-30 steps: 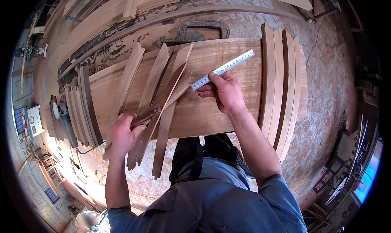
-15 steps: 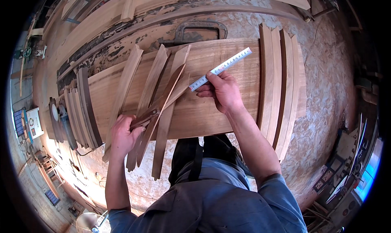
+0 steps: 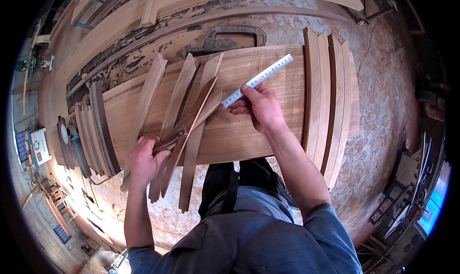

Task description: The person sands a wooden plank using an angle grinder, then cuts a smaller piece from it with a bow saw. They measure the cut piece with a ruler and arrange it with other wooden strips on a workbench.

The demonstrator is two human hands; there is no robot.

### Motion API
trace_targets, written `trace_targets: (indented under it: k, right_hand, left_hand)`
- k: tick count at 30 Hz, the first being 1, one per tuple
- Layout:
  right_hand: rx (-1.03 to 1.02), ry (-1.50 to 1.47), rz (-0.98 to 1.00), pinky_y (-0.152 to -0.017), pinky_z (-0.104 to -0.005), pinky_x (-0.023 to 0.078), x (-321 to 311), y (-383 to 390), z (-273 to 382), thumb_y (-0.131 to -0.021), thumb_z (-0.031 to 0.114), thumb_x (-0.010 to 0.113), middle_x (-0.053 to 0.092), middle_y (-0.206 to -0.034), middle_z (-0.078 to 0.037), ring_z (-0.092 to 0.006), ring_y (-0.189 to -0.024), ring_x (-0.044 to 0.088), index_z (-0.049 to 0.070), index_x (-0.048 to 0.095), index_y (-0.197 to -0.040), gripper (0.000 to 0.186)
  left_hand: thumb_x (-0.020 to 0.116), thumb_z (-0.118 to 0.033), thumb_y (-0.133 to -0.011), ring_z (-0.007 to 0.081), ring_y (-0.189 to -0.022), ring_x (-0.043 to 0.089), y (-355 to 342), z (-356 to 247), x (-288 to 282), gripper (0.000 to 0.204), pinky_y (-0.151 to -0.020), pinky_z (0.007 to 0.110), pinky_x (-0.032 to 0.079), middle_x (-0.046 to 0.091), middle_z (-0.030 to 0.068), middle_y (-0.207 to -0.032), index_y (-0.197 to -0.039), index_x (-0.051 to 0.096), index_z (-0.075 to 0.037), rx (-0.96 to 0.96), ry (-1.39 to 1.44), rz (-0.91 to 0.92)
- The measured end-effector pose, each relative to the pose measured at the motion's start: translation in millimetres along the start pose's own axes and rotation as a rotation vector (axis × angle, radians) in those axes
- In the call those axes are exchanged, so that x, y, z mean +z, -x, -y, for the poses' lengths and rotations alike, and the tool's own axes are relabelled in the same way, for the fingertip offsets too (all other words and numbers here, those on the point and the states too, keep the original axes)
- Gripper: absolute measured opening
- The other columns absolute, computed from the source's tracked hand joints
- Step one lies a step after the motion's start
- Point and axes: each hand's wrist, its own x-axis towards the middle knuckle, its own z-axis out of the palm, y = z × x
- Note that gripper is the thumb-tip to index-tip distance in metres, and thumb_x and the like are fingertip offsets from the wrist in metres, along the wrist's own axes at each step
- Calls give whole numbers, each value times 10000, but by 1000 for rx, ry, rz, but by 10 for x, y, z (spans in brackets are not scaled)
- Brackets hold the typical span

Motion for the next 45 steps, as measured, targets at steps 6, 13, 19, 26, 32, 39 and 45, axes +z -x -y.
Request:
trace_targets:
  k: [6,13,19,26,32,39,45]
  right_hand:
    - [8,10,7,-550,-280,611,1,-3,13,-982,120,535,696,-850,-190,-218,-646,700,-66,546,-988,186]
    - [0,-4,8,-551,-274,611,21,12,22,-986,111,529,697,-854,-186,-213,-649,702,-61,548,-988,174]
    - [9,6,4,-553,-275,612,15,-4,21,-986,114,529,696,-854,-183,-212,-644,700,-54,549,-987,170]
    - [12,21,-12,-551,-279,609,26,-6,33,-987,114,525,695,-849,-175,-208,-645,697,-51,548,-988,166]
    - [-2,115,-12,-572,-273,588,-5,15,40,-988,119,527,697,-861,-158,-195,-680,694,-34,563,-979,157]
    - [23,199,20,-633,-282,575,-85,45,-8,-978,155,565,693,-879,-121,-167,-724,682,-21,598,-996,181]
    - [-253,553,123,-734,-312,544,17,-391,246,-923,151,620,671,-883,-98,-169,-777,665,-56,608,-1097,270]
  left_hand:
    - [820,-186,-703,367,-863,618,3,-16,-1,367,-722,438,493,668,146,-934,-953,608,-20,-15,7,-1]
    - [819,-175,-699,363,-864,619,1,-20,-3,364,-724,435,494,670,141,-937,-953,607,-24,6,0,-10]
    - [816,-160,-698,359,-856,617,-3,-32,-5,353,-720,434,494,668,136,-930,-947,605,-26,-2,9,-8]
    - [813,-136,-694,353,-857,620,-17,-42,-15,333,-720,432,497,669,130,-922,-933,608,-26,9,0,-2]
    - [778,-95,-726,342,-860,624,16,63,43,255,-734,428,499,667,132,-917,-909,617,-20,-4,-10,-110]
    - [741,-86,-774,323,-907,616,-63,385,73,192,-765,420,489,662,127,-955,-912,624,-23,-201,-224,-303]
    - [748,-115,-777,324,-857,606,-90,381,106,184,-737,437,476,644,121,-896,-879,614,-39,-132,-329,-374]
